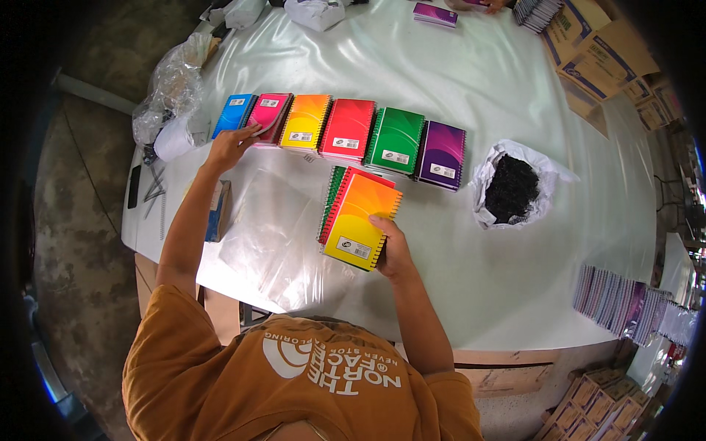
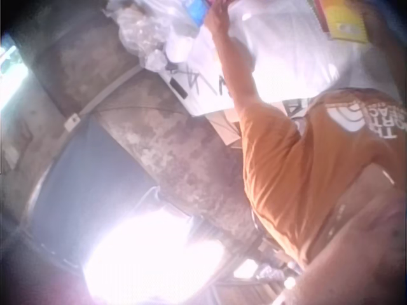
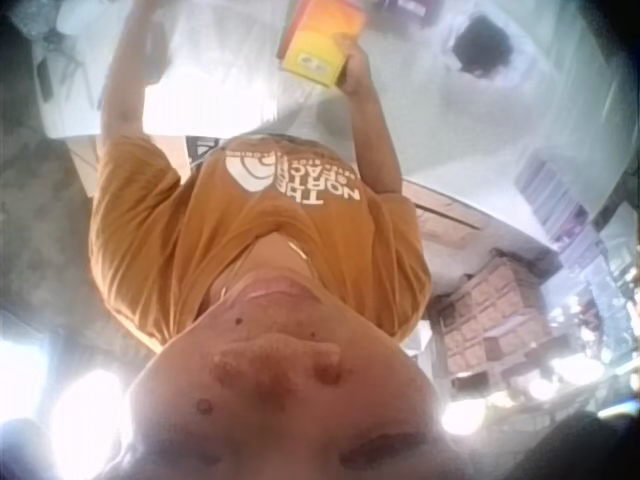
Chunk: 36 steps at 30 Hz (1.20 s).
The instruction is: The person places a stack of notebooks into a plastic sleeve, seals it with adhesive tape, and then gathers notebooks of different colors to form another stack.
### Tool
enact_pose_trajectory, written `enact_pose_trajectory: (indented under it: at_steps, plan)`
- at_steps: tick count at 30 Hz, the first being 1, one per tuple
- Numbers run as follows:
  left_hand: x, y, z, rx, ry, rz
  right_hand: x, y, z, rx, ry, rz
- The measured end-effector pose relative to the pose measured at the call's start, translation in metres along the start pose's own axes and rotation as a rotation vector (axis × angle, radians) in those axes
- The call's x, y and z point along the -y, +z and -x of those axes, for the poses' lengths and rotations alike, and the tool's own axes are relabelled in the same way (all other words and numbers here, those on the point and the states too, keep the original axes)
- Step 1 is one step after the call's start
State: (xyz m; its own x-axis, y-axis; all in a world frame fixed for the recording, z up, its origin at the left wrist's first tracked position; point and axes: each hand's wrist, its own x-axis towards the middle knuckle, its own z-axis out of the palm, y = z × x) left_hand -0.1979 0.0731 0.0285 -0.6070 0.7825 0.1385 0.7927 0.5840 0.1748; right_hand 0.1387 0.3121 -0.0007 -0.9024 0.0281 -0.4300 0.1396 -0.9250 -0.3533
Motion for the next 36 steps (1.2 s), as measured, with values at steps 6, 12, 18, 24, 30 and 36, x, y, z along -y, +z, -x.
enact_pose_trajectory:
  at_steps: [6,12,18,24,30,36]
  plan:
    - [-0.039,-0.015,-0.004,-0.361,-0.120,0.001,-0.004,-0.003,-0.003,0.000,-0.037,0.052]
    - [-0.223,-0.010,0.069,-0.224,0.514,0.026,-0.031,-0.013,-0.013,0.060,-0.335,-0.027]
    - [-0.188,-0.008,0.010,-0.223,0.139,0.217,-0.011,-0.003,0.001,-0.043,-0.237,0.259]
    - [-0.093,0.059,-0.019,-0.077,0.045,0.088,-0.016,-0.004,0.003,0.039,-0.164,-0.157]
    - [-0.142,-0.007,0.003,-0.349,0.208,0.215,-0.018,-0.019,-0.001,0.027,-0.187,0.128]
    - [-0.236,-0.009,0.117,-0.049,0.610,0.398,-0.047,-0.003,0.007,0.085,-0.211,0.172]
